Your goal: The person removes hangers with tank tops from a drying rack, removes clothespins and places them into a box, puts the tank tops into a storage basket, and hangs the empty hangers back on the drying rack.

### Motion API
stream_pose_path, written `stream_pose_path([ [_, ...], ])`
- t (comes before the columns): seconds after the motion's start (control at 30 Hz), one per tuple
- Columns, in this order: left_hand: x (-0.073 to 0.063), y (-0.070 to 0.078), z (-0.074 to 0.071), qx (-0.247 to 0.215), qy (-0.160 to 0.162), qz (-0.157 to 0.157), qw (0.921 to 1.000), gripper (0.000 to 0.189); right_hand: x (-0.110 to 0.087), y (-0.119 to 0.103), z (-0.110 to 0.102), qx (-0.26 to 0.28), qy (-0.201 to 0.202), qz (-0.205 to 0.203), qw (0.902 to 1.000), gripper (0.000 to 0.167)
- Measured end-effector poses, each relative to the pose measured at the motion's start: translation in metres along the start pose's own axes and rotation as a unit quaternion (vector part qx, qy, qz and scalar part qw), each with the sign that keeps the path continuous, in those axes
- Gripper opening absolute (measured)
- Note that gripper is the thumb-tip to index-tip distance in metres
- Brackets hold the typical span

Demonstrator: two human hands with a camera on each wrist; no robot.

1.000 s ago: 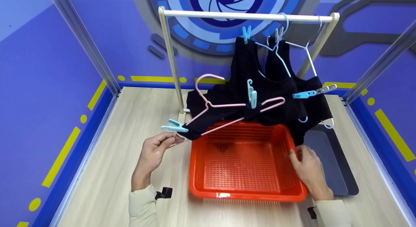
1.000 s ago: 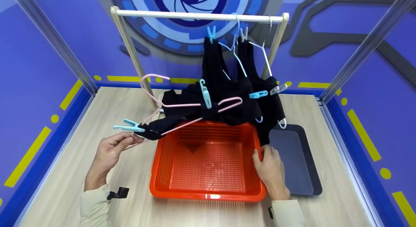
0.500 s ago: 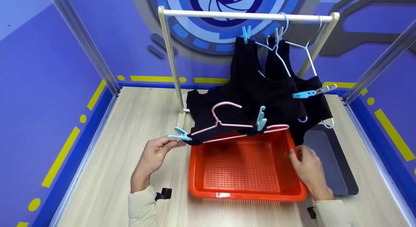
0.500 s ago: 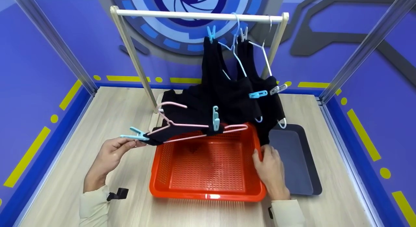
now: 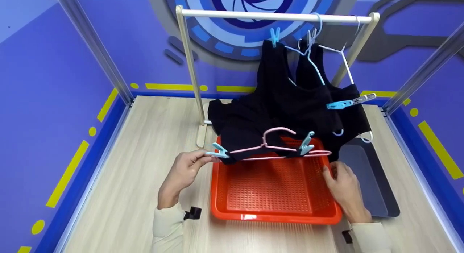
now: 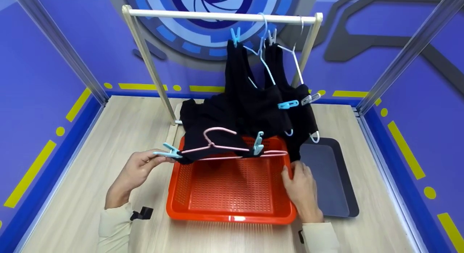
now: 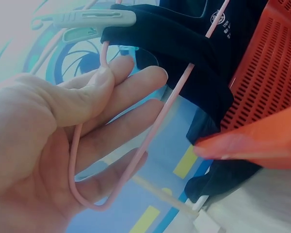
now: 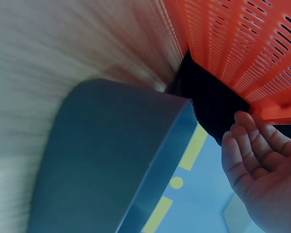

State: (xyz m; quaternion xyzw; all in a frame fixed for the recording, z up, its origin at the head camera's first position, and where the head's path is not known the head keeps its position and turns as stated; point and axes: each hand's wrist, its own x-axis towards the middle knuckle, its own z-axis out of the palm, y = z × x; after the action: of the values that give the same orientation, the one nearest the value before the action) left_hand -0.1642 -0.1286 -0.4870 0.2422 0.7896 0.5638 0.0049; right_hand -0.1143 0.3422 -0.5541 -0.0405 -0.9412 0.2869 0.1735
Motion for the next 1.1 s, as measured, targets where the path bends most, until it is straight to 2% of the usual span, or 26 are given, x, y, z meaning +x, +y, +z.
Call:
stream_pose_path([
  [0.3, 0.01, 0.0, 0.012, 0.024, -0.008, 0.016, 0.9995, 0.019, -0.001, 0.0, 0.001, 0.002, 0.007, 0.001, 1.0, 0.02],
  [0.67, 0.016, -0.012, 0.028, -0.029, -0.017, 0.013, 0.9993, 0.02, -0.001, 0.0, 0.004, 0.009, 0.016, -0.006, 0.9998, 0.017],
  [1.1, 0.016, -0.016, 0.033, -0.008, -0.017, -0.002, 0.9998, 0.019, -0.002, 0.001, 0.004, 0.017, 0.032, -0.012, 0.9993, 0.014],
])
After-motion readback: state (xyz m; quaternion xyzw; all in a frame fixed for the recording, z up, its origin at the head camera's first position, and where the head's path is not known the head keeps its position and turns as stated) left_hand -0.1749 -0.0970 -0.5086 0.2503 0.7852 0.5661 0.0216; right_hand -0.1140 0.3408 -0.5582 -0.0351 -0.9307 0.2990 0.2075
